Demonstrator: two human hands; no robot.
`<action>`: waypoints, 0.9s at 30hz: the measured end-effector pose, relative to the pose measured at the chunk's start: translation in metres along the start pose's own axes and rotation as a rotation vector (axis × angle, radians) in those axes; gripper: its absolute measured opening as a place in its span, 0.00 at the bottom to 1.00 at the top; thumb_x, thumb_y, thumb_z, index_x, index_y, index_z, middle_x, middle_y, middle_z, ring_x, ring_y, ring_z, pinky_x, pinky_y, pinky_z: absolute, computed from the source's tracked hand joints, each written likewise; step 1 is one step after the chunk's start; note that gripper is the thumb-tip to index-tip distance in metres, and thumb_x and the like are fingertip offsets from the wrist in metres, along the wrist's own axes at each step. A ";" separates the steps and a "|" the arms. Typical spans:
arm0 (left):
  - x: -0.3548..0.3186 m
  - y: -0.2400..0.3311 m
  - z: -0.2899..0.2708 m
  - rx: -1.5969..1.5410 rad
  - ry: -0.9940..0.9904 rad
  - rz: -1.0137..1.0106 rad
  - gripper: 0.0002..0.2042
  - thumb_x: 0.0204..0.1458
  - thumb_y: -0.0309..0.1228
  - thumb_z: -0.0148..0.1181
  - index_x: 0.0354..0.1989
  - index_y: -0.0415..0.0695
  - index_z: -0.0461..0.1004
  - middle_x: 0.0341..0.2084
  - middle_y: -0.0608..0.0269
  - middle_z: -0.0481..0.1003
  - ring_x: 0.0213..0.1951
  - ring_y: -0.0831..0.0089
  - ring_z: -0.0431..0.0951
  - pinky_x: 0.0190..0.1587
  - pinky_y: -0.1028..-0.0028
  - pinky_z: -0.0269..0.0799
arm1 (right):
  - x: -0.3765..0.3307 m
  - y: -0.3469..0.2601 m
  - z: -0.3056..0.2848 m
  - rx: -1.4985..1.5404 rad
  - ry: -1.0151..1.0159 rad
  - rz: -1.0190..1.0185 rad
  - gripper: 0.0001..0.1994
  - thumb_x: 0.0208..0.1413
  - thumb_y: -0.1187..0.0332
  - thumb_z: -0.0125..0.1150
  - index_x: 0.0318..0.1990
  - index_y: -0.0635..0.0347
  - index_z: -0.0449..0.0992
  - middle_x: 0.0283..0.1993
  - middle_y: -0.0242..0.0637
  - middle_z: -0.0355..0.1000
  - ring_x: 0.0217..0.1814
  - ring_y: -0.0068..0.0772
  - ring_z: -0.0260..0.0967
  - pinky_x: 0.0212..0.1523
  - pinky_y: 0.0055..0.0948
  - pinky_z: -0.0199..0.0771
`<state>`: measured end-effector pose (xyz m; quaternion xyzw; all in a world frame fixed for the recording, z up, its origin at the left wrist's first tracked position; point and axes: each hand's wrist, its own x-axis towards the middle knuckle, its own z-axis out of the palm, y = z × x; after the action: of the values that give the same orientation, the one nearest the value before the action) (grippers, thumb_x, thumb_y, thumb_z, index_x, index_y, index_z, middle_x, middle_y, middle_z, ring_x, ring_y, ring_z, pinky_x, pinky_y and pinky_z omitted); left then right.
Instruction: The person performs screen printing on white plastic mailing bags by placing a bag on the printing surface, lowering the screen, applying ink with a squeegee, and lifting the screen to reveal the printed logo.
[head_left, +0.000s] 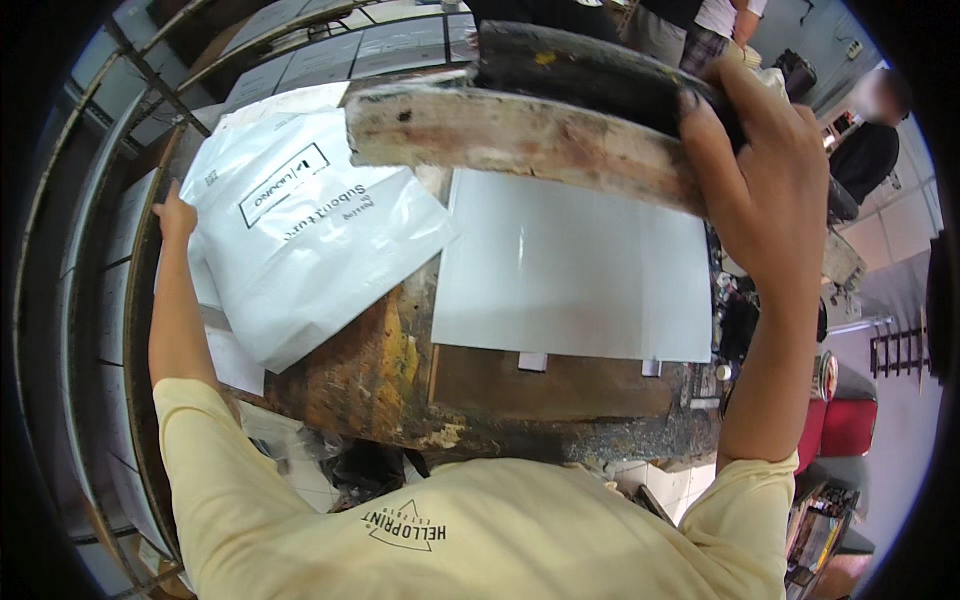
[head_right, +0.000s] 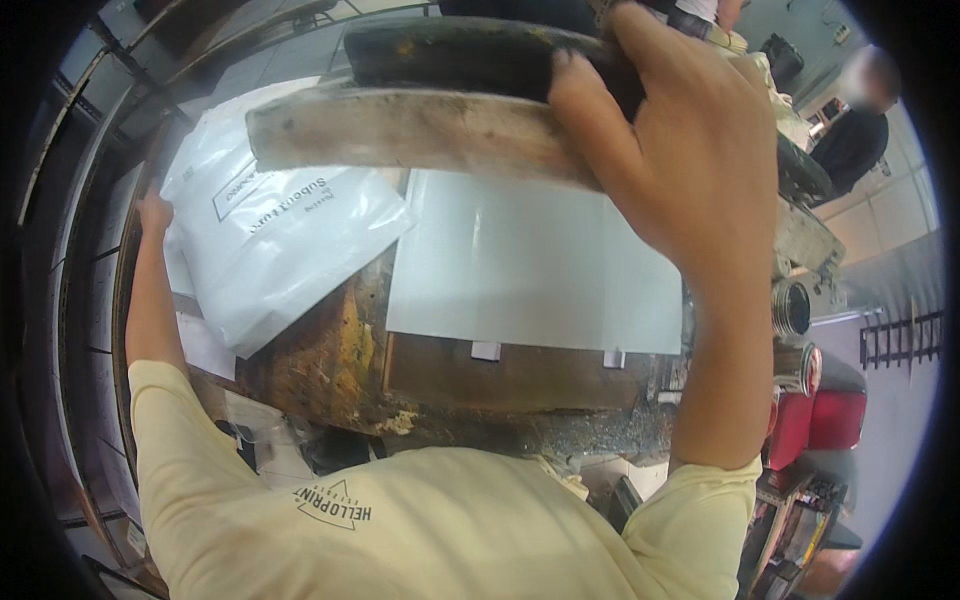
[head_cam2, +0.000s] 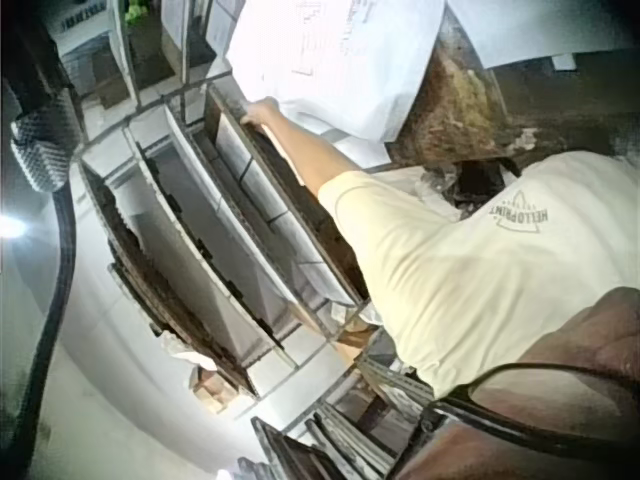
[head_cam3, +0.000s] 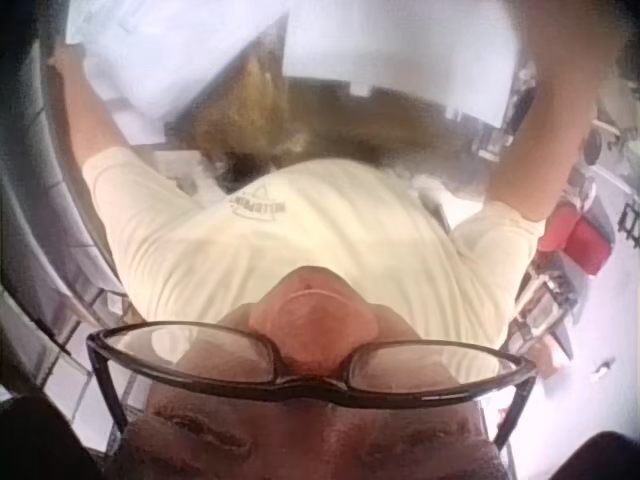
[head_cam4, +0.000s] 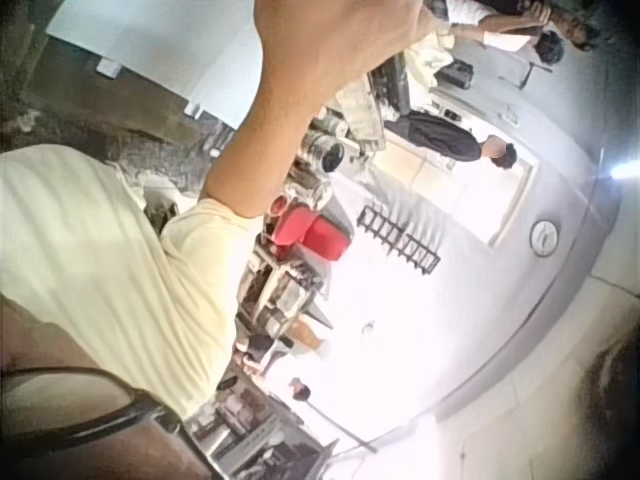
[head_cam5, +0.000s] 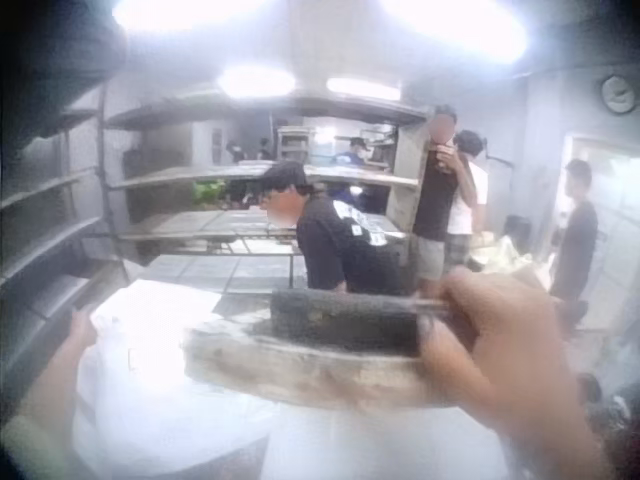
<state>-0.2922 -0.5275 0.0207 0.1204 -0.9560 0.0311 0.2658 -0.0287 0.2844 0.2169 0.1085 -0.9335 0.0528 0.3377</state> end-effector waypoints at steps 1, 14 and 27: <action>-0.019 0.056 0.026 0.014 0.112 0.069 0.33 0.57 0.30 0.69 0.74 0.46 0.71 0.61 0.38 0.78 0.58 0.44 0.82 0.61 0.55 0.77 | 0.005 -0.009 0.007 -0.064 0.019 -0.015 0.23 0.64 0.50 0.58 0.56 0.58 0.81 0.43 0.56 0.81 0.46 0.62 0.77 0.54 0.50 0.74; -0.380 0.388 -0.162 -1.321 -0.744 0.003 0.52 0.29 0.45 0.92 0.66 0.34 0.73 0.57 0.51 0.79 0.59 0.56 0.79 0.66 0.59 0.71 | -0.145 -0.037 0.060 0.059 -0.532 -0.116 0.20 0.61 0.51 0.70 0.51 0.55 0.83 0.43 0.41 0.74 0.48 0.45 0.71 0.50 0.44 0.67; -0.430 0.380 -0.110 -0.828 -0.561 0.249 0.56 0.24 0.51 0.90 0.69 0.41 0.75 0.43 0.58 0.69 0.51 0.54 0.68 0.59 0.55 0.66 | -0.233 -0.037 0.147 0.235 -0.514 -0.021 0.28 0.46 0.62 0.80 0.56 0.57 0.81 0.50 0.38 0.77 0.48 0.44 0.74 0.47 0.42 0.80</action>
<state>0.0261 -0.0533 -0.1049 -0.1060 -0.9297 -0.3521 0.0190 0.0636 0.2621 -0.0441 0.1666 -0.9748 0.1279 0.0755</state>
